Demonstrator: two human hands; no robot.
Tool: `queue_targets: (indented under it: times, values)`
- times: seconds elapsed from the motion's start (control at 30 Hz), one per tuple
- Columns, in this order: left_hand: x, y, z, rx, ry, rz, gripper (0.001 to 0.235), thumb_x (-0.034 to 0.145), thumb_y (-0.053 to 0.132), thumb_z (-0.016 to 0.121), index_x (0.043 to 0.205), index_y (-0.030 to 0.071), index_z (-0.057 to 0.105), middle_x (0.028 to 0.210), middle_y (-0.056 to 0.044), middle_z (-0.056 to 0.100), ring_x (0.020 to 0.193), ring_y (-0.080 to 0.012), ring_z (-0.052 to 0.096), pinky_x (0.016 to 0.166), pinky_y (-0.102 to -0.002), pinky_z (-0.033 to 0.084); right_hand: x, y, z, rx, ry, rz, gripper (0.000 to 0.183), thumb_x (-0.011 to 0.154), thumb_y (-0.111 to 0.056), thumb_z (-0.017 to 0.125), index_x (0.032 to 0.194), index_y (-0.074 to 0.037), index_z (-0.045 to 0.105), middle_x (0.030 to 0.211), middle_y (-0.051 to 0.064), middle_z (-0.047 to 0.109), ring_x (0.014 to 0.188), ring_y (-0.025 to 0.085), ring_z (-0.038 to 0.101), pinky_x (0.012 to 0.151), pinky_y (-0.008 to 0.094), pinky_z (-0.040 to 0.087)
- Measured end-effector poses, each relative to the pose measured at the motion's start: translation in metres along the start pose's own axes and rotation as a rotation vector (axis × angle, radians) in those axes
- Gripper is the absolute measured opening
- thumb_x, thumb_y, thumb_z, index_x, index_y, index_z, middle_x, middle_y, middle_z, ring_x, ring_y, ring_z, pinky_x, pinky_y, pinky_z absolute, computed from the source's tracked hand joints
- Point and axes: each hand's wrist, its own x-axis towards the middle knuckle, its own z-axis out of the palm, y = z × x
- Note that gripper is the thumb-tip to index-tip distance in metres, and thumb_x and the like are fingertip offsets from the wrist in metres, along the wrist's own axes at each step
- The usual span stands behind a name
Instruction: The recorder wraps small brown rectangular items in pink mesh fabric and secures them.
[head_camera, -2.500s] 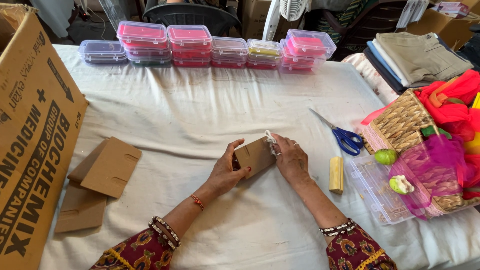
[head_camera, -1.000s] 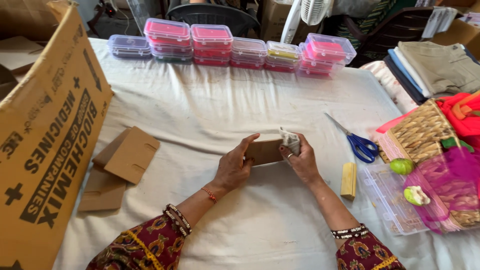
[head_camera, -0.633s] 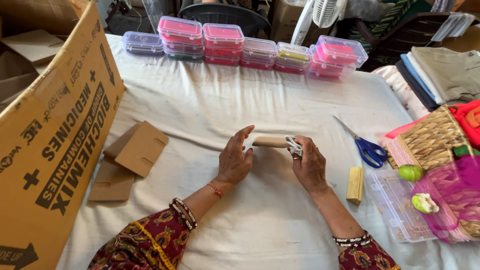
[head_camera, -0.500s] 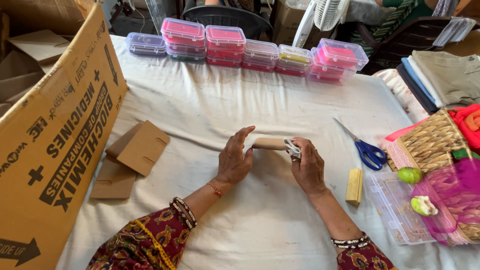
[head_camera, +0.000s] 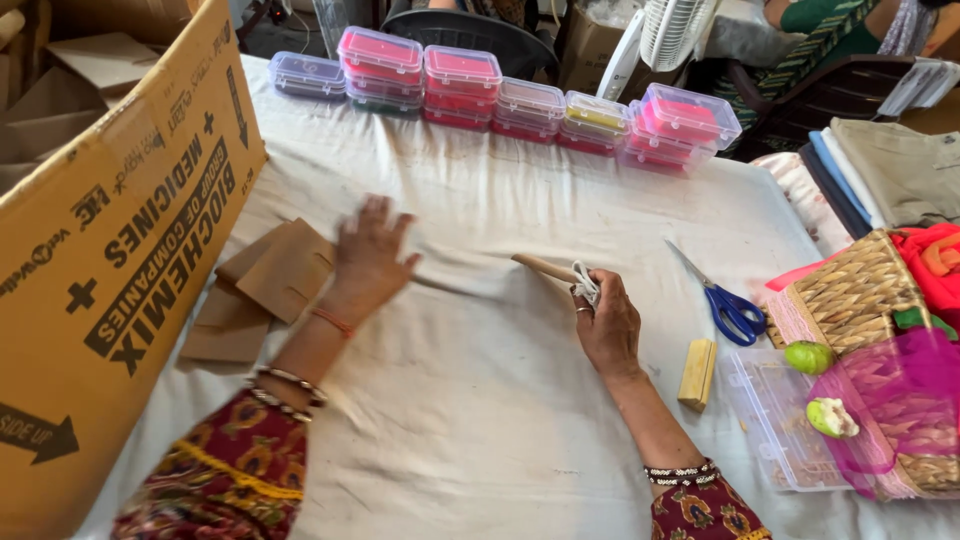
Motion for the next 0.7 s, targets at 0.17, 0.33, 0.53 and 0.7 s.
queue_targets:
  times: [0.17, 0.33, 0.53, 0.7]
  values:
    - [-0.033, -0.044, -0.089, 0.137, -0.232, -0.262, 0.069, 0.088, 0.048, 0.071, 0.142, 0.01, 0.052, 0.152, -0.022, 0.043, 0.142, -0.0374, 0.038, 0.107, -0.059, 0.038, -0.001, -0.003, 0.001, 0.024, 0.021, -0.069, 0.032, 0.092, -0.01, 0.073, 0.116, -0.006, 0.052, 0.106, 0.014, 0.069, 0.089, 0.031, 0.07, 0.074, 0.043, 0.055]
    - [-0.045, -0.055, -0.096, 0.011, -0.414, -0.478, 0.068, 0.087, 0.032, 0.078, 0.147, 0.013, 0.051, 0.129, -0.016, 0.068, 0.129, -0.0335, 0.057, 0.105, -0.049, 0.051, -0.001, -0.003, 0.006, 0.025, 0.033, -0.115, 0.032, 0.092, -0.008, 0.073, 0.115, -0.006, 0.051, 0.105, 0.014, 0.07, 0.088, 0.031, 0.07, 0.073, 0.042, 0.055]
    - [-0.035, -0.016, -0.104, -0.142, -0.089, -0.297, 0.061, 0.091, 0.01, 0.072, 0.147, 0.013, 0.05, 0.116, -0.015, 0.071, 0.099, -0.0348, 0.071, 0.084, -0.048, 0.058, -0.001, -0.015, 0.001, 0.139, -0.013, -0.155, 0.03, 0.094, -0.005, 0.068, 0.119, -0.007, 0.051, 0.112, 0.013, 0.07, 0.092, 0.029, 0.073, 0.078, 0.038, 0.06]
    - [-0.007, 0.024, -0.089, -0.28, 0.25, 0.074, 0.044, 0.091, -0.001, 0.067, 0.133, 0.01, 0.062, 0.112, -0.01, 0.074, 0.09, -0.0257, 0.074, 0.072, -0.035, 0.061, 0.0, -0.026, 0.0, 0.069, -0.102, -0.467, 0.043, 0.08, 0.012, 0.054, 0.117, -0.01, 0.053, 0.133, 0.015, 0.065, 0.125, 0.037, 0.063, 0.102, 0.04, 0.053]
